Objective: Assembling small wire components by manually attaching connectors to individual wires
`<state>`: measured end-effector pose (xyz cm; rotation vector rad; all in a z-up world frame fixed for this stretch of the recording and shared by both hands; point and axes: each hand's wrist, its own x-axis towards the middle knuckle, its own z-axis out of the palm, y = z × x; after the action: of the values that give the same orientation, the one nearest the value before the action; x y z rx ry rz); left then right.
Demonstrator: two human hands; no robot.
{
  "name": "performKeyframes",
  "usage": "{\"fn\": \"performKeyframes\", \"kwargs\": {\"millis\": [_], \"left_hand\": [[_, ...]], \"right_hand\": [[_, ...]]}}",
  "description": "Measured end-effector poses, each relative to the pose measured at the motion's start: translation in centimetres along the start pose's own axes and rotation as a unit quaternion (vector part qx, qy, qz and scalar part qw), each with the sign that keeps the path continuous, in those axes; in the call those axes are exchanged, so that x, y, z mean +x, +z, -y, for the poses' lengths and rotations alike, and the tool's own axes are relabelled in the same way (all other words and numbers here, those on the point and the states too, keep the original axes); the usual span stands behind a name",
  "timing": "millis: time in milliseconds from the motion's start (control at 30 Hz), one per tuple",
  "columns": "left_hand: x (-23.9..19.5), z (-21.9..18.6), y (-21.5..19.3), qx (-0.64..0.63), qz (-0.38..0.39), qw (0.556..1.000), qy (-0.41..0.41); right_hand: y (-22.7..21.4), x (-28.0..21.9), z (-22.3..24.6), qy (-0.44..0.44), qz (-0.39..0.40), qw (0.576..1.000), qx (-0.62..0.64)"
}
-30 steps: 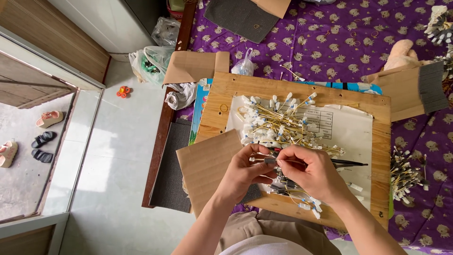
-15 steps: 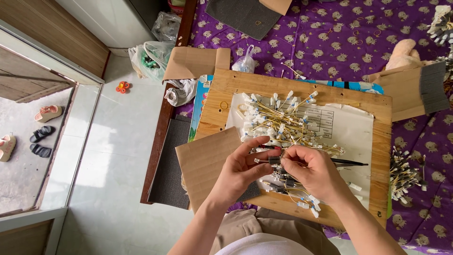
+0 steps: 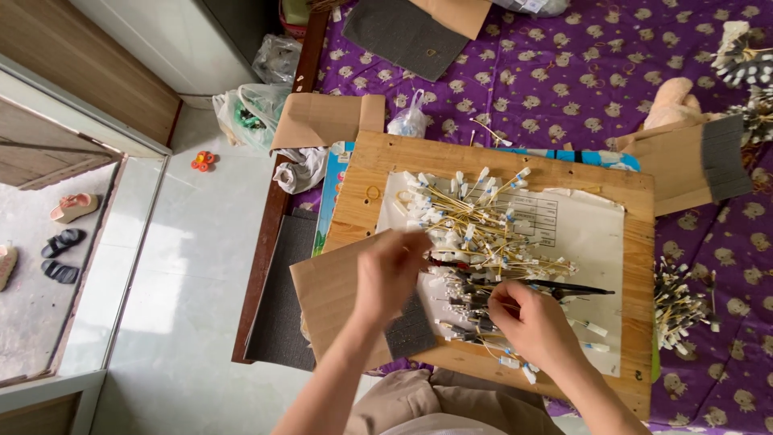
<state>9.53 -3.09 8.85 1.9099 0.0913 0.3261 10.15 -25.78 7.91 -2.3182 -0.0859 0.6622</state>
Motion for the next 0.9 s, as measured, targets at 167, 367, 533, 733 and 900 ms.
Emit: {"fn": "performKeyframes", "kwargs": {"millis": [167, 367, 533, 733, 900], "left_hand": [[6.3, 8.1, 3.0, 0.244, 0.133, 0.959, -0.054], [7.8, 10.7, 5.6, 0.382, 0.230, 0.895, -0.033], [9.2, 7.7, 2.3, 0.373, 0.321, 0.868, -0.062], [7.1, -2.3, -2.8, 0.272, 0.250, 0.929, -0.030], [1.0, -3.5, -3.0, -0.063, 0.216, 0.972, -0.068]], "right_hand": [[3.4, 2.1, -5.8, -0.139, -0.081, 0.979, -0.124], [2.2, 1.0, -5.0, -0.193, -0.140, 0.961, -0.141], [-0.1, 0.3, -0.5, -0.133, -0.103, 0.986, 0.013], [-1.3, 1.3, 6.8, 0.016, 0.054, 0.936, 0.346], [1.6, 2.2, 8.2, -0.001, -0.026, 0.873, 0.488]]}}
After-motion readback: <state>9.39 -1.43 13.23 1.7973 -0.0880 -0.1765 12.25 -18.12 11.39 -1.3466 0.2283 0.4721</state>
